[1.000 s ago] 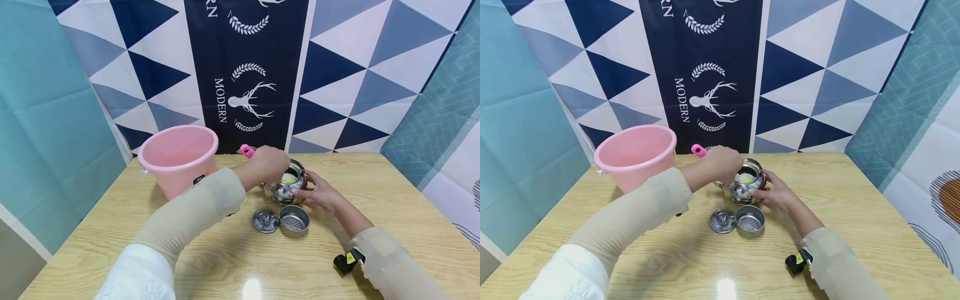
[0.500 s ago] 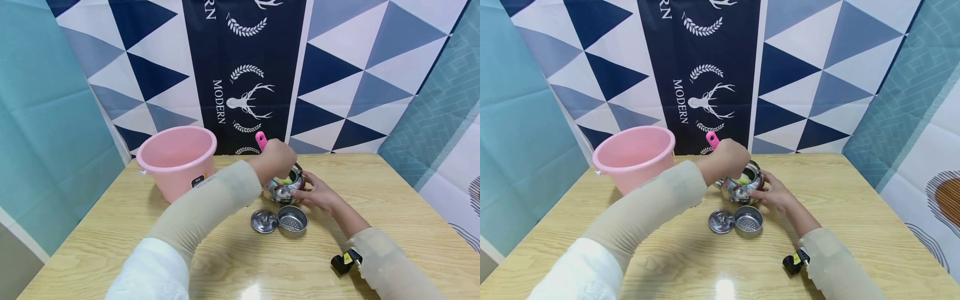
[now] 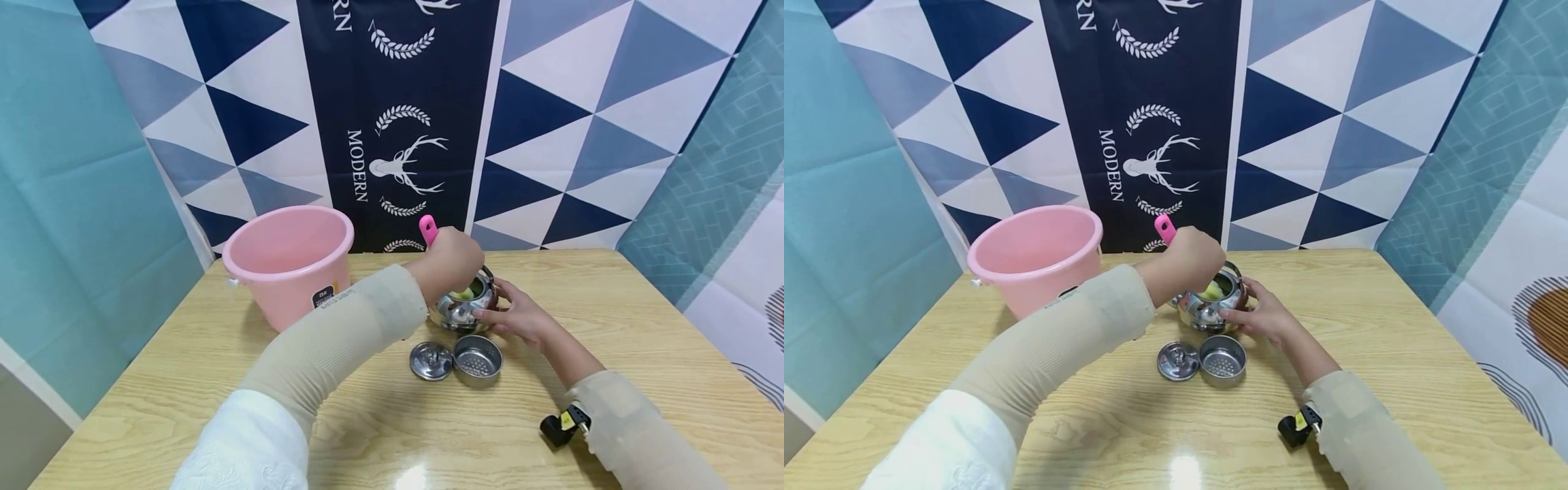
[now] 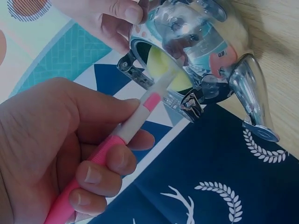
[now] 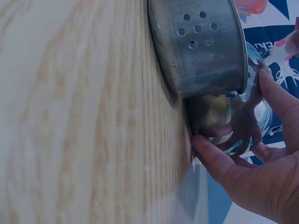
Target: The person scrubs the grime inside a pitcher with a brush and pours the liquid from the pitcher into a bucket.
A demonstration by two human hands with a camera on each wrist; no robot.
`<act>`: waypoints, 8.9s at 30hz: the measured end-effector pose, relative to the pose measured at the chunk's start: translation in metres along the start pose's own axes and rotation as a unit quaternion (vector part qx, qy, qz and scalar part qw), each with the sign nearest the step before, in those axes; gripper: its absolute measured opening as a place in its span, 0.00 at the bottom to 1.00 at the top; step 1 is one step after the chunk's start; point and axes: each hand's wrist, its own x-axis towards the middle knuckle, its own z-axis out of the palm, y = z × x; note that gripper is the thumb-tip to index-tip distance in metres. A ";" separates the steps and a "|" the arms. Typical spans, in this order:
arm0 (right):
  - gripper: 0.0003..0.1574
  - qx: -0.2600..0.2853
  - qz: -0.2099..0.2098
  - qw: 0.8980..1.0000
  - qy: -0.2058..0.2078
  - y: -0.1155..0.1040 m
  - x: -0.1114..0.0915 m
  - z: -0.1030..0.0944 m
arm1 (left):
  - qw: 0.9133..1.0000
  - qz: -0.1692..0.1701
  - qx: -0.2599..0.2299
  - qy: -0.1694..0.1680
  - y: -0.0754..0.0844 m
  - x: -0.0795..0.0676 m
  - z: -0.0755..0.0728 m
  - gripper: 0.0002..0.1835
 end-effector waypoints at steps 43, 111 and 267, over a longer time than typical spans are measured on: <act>0.55 0.030 -0.013 0.999 -0.006 0.003 -0.001 0.003 | 0.986 0.129 0.004 0.105 -0.002 0.003 0.035 0.14; 0.62 0.025 -0.016 0.999 -0.013 0.006 -0.002 -0.001 | 0.978 0.165 0.065 0.109 -0.002 -0.003 0.028 0.10; 0.59 0.026 -0.035 0.999 -0.015 0.013 0.000 -0.009 | 0.941 0.260 0.159 0.147 -0.009 -0.004 0.033 0.07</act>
